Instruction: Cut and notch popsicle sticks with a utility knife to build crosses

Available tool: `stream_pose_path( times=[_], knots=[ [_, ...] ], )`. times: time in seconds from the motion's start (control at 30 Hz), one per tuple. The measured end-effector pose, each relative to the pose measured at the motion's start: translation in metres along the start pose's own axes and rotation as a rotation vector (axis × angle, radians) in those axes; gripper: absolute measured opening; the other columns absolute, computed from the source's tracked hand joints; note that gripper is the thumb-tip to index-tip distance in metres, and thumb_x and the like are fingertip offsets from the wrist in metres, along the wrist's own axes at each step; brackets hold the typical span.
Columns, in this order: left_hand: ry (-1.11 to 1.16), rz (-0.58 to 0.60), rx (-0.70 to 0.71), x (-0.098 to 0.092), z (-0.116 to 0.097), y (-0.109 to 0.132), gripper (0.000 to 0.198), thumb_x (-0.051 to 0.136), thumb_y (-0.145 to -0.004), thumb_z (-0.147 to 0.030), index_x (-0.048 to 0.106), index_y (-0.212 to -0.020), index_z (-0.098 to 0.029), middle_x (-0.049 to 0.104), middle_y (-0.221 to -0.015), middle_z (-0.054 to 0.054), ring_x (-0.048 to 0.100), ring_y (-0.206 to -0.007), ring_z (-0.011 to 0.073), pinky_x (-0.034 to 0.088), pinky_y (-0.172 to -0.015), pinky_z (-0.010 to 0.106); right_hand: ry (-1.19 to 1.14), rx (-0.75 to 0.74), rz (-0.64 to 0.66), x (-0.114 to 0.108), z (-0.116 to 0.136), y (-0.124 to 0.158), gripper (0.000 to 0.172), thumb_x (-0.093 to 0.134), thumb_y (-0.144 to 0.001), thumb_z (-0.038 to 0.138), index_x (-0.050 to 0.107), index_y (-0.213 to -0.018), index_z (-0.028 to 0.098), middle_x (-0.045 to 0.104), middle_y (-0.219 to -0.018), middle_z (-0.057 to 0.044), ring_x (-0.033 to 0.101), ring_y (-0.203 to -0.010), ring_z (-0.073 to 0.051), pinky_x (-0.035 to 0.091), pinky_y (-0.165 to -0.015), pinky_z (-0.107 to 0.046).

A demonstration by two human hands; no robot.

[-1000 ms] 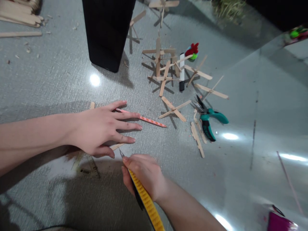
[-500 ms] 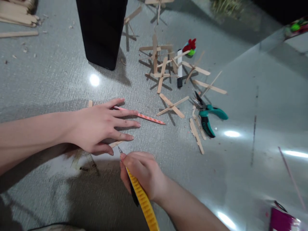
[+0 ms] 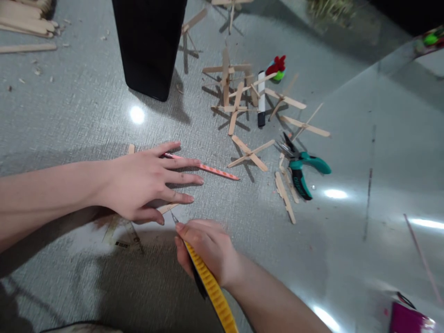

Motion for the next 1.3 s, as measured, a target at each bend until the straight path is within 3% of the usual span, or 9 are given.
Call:
stream_pose_path(
  times=[0.43,0.9,1.03,1.17,1.3],
  knots=[
    [-0.025,-0.009,-0.002,0.001,-0.001,0.000,0.055,0.062,-0.090,-0.056,0.061,-0.138,-0.028,0.043,-0.159,0.007,0.023,-0.155,0.0322,0.008,-0.124,0.062,0.040,0.048,0.062,0.000,0.000,-0.001,0.024,0.049,-0.087,0.006,0.044,-0.072,0.024,0.048,-0.055,0.006,0.049,-0.045,-0.010,0.035,-0.046,-0.024],
    [-0.026,-0.063,0.020,0.003,0.000,0.000,0.054,0.064,-0.088,-0.057,0.065,-0.134,-0.027,0.047,-0.156,0.008,0.028,-0.153,0.0343,0.013,-0.124,0.062,-0.046,0.100,0.059,0.007,0.001,0.007,0.024,0.051,-0.094,0.012,0.046,-0.073,0.024,0.050,-0.054,0.005,0.047,-0.046,-0.011,0.038,-0.050,-0.026],
    [-0.032,-0.042,0.016,0.002,0.000,-0.001,0.054,0.063,-0.088,-0.056,0.065,-0.134,-0.028,0.045,-0.158,0.007,0.027,-0.154,0.0337,0.011,-0.124,0.062,-0.139,0.145,0.079,0.003,0.004,0.001,0.037,0.043,-0.100,0.014,0.047,-0.064,0.024,0.052,-0.051,0.005,0.045,-0.043,-0.010,0.036,-0.048,-0.027],
    [-0.024,-0.015,0.002,0.001,0.001,0.000,0.054,0.062,-0.089,-0.055,0.062,-0.136,-0.029,0.042,-0.160,0.005,0.024,-0.155,0.0316,0.009,-0.125,0.062,-0.405,0.321,0.264,-0.002,0.004,-0.006,0.058,0.032,-0.108,0.022,0.045,-0.051,0.023,0.054,-0.043,0.004,0.054,-0.045,-0.009,0.046,-0.055,-0.022],
    [-0.024,-0.014,0.000,0.001,0.001,0.000,0.055,0.062,-0.089,-0.055,0.062,-0.137,-0.029,0.042,-0.160,0.006,0.023,-0.155,0.0316,0.008,-0.124,0.062,-0.623,0.512,0.351,-0.004,0.003,-0.008,0.064,0.031,-0.108,0.037,0.049,-0.048,0.023,0.060,-0.048,0.001,0.057,-0.051,-0.012,0.049,-0.064,-0.025]
  ],
)
Point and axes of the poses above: each hand's wrist, its own y-axis away from the middle knuckle, its own x-axis out of the palm, z = x × y, the point moved 2 cm from there along -y, towards the middle knuckle
